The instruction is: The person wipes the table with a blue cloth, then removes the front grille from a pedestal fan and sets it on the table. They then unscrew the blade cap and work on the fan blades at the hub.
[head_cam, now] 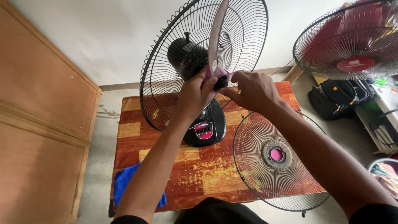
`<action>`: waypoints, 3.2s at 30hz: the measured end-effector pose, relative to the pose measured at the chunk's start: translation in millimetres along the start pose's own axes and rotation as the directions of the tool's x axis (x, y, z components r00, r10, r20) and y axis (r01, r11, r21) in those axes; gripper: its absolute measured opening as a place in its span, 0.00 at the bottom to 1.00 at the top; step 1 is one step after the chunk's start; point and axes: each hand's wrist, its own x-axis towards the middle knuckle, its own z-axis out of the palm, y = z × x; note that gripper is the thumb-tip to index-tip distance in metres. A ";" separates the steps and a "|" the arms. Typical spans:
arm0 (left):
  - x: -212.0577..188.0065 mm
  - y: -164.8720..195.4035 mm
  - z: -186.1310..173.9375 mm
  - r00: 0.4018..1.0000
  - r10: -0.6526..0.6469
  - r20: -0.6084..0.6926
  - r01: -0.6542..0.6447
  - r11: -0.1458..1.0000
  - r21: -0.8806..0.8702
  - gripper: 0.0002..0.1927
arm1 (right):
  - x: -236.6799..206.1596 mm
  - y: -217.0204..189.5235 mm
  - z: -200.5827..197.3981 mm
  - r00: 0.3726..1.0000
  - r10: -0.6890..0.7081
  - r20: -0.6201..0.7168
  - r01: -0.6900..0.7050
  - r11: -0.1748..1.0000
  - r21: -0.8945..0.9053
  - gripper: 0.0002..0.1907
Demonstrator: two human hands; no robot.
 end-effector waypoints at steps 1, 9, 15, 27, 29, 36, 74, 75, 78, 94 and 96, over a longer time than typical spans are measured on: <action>0.1 -1.4 0.3 0.999 0.041 -0.016 -0.041 0.999 -0.002 0.26 | 0.3 -0.9 0.6 1.000 -0.018 0.014 0.019 0.999 -0.028 0.28; 1.9 -12.9 -8.5 0.997 -0.029 0.071 0.026 0.999 0.033 0.26 | -2.1 -24.9 18.5 0.999 0.049 0.019 -0.049 0.999 0.010 0.22; 10.3 -13.6 -20.3 0.989 -0.009 0.147 0.008 1.000 0.014 0.25 | -1.0 -36.1 21.9 0.994 0.092 -0.057 -0.089 0.994 0.061 0.22; 16.8 -20.3 -56.2 0.944 -0.059 0.324 0.077 0.996 -0.042 0.23 | 0.8 -77.5 34.3 0.946 0.319 -0.052 -0.303 0.931 0.202 0.25; 17.4 -25.0 -58.6 0.940 -0.074 0.332 0.085 0.996 -0.018 0.23 | 0.7 -81.5 38.9 0.935 0.350 -0.059 -0.327 0.913 0.245 0.25; 11.5 -28.2 -61.6 0.938 -0.096 0.332 0.096 0.995 0.016 0.24 | -1.0 -88.3 48.5 0.894 0.442 -0.075 -0.400 0.863 0.310 0.28; 15.5 -14.8 -56.7 0.936 -0.099 0.337 0.122 0.991 -0.049 0.25 | 2.0 -83.6 58.9 0.761 0.577 0.298 -0.551 0.332 0.765 0.29; 15.6 -14.5 -56.3 0.935 -0.115 0.337 0.134 0.990 -0.034 0.25 | 1.6 -82.6 58.3 0.762 0.572 0.304 -0.556 0.337 0.760 0.29; 16.3 -14.0 -55.5 0.929 -0.145 0.340 0.159 0.987 -0.013 0.25 | -0.7 -80.9 55.1 0.774 0.554 0.308 -0.554 0.355 0.753 0.29; 19.1 -17.3 -51.6 0.942 -0.112 0.316 0.124 0.992 -0.019 0.26 | -9.3 -83.6 31.6 0.898 0.425 -0.111 -0.387 0.885 0.258 0.25; 17.7 -19.2 -51.5 0.940 -0.109 0.323 0.128 0.991 -0.037 0.26 | -3.4 -81.4 27.3 0.918 0.387 -0.089 -0.371 0.916 0.150 0.25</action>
